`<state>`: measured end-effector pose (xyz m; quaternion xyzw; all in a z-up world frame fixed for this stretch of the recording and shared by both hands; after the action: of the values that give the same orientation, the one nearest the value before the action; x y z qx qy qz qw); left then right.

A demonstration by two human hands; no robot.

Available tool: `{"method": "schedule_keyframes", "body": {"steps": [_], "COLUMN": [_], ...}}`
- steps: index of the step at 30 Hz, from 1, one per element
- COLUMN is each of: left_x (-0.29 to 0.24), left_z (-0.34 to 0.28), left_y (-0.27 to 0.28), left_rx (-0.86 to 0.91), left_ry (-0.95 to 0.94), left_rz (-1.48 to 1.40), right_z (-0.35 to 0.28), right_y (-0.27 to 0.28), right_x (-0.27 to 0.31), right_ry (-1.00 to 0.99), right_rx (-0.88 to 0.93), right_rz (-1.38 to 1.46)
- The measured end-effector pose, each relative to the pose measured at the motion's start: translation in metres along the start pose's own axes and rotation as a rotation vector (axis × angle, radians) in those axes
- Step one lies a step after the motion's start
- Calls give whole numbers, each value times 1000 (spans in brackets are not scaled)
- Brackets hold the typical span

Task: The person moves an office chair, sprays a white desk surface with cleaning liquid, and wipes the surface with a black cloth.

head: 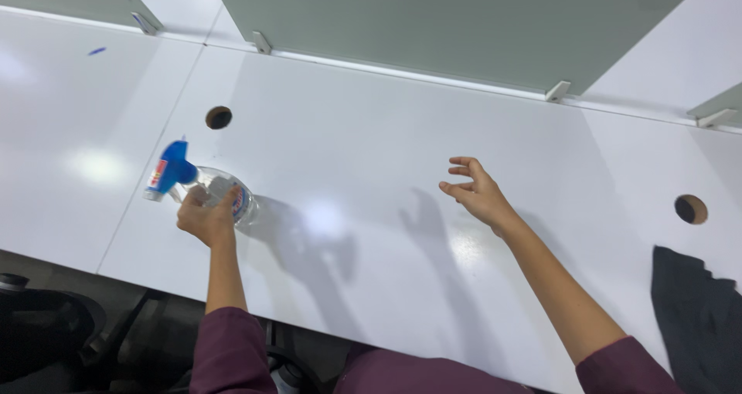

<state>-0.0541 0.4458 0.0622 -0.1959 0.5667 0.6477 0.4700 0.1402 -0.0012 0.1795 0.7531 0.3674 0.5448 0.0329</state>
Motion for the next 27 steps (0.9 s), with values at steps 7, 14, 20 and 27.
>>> {"method": "schedule_keyframes", "body": {"steps": [7,14,20,27], "left_x": [30,46,38,-82], "left_z": [4,-22,-105,-247], "left_y": [-6,-19,-55,-75], "left_rx": [-58,-40,52,458], "left_ry": [-43,-103,289,-112], "left_rz": [13,-75,221,-93], "right_z": [8,9,1,-25], "right_y": [-20,-35,-33,10], "right_x": [3,-4,-8,-46], "right_ry": [-32,-53,-56,-104], "right_rx": [0,9,12,-49], "right_rz": [3,1,39,58]}}
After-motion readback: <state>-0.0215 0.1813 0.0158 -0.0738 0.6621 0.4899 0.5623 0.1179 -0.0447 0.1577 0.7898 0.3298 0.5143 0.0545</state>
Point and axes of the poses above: each hand's wrist, its own z-axis towards the middle knuckle, its own y-axis out of the back of the hand, x = y × z, the point moved 1 cm from there along z, towards the middle knuckle, and after that the axes turned 2 degrees about z, right-handed, at the moved point
